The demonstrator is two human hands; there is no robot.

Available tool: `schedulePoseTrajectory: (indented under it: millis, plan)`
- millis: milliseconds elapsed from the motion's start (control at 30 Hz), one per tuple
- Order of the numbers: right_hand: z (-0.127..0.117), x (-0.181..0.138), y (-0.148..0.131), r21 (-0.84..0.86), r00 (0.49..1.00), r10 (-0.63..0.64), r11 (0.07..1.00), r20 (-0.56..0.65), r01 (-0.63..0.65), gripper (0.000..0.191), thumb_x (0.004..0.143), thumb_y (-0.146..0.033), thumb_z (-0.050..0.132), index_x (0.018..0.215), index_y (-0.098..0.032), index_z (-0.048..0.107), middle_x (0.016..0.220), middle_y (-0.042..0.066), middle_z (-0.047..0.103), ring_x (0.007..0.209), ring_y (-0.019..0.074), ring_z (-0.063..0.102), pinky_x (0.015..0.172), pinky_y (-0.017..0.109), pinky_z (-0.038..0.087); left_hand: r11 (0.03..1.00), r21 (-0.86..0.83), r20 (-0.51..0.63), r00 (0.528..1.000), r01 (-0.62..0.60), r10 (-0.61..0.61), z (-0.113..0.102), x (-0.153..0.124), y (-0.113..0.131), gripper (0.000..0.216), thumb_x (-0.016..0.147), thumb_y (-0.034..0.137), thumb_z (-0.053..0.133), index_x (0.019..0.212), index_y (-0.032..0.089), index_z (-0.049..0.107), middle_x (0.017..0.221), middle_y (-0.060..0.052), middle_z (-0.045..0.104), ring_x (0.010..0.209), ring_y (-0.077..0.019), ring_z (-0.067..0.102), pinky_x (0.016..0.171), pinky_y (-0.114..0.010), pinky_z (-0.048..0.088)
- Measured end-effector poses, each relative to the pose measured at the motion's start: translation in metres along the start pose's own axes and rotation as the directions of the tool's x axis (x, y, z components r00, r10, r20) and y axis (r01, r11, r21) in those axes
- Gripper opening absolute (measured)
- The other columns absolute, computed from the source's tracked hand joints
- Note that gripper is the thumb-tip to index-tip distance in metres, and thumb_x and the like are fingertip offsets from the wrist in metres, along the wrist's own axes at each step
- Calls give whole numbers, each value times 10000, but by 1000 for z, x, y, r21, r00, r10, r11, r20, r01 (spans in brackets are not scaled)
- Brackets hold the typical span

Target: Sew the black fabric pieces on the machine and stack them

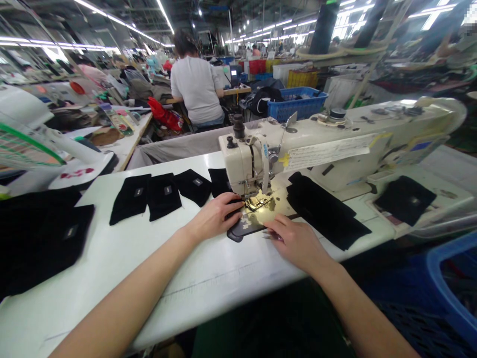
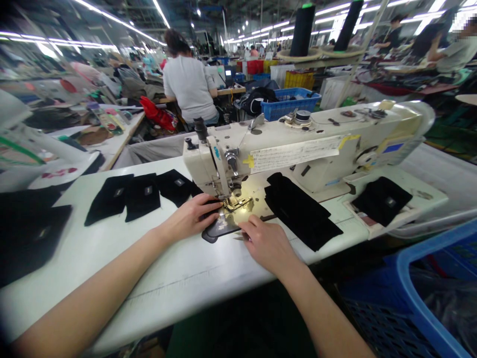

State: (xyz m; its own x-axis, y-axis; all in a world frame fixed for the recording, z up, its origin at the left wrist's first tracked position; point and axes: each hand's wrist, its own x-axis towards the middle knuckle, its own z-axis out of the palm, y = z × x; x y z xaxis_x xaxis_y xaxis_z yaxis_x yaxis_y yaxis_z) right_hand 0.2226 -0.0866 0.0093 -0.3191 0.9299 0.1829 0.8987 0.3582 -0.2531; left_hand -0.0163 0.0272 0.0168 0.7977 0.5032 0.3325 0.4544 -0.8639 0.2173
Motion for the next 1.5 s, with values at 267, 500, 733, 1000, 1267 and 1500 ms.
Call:
schedulePoseTrajectory:
  millis: [267,500,733,1000,1267,1500]
  plan:
    - [-19,-16,31,48,906,182,983,-383,-177,250,998,-238,478,1036,-195,721,997,55,707,824,175,676,692,266,468,999,-27,-10,1000,-22,22,0,-1,-2,297,990,273,513,1188,156,702,1226,-146,639,1124,-254,626,976,-411,552]
    - [-36,-17,78,-45,831,442,874,-336,-483,320,902,-497,625,1038,-226,728,1089,50,712,773,216,677,633,323,470,969,90,-130,967,230,-217,10,10,-3,280,1002,259,446,1049,151,699,1119,-130,676,1071,-263,642,945,-431,555]
    - [-31,-22,77,6,857,416,900,-304,-435,270,969,-352,515,909,-236,751,1048,39,740,719,175,669,604,291,441,747,332,-122,811,576,-572,10,-3,-21,517,973,495,470,1395,207,547,1517,-174,460,1425,-446,353,1099,-742,262]
    - [-46,-28,85,88,760,412,899,-502,-429,242,949,-278,484,911,-211,713,1018,76,744,911,225,694,804,333,527,643,360,-117,716,676,-688,-23,-52,-63,595,939,526,431,1410,180,544,1516,-176,461,1403,-446,385,1084,-715,324]
    - [-97,-62,34,89,834,74,996,-547,-30,123,938,-199,556,968,-249,664,996,31,738,868,186,700,783,283,521,982,-34,-390,902,186,-184,-30,-32,57,223,953,376,597,1097,213,646,1017,-84,694,931,-239,672,822,-393,575]
    - [-83,-68,2,490,997,52,869,54,-72,165,956,-218,498,856,-239,628,704,-41,588,621,118,553,567,213,426,632,-742,9,946,224,-325,-10,0,112,763,914,474,672,1530,256,278,1427,-169,554,1279,-288,587,1030,-479,543]
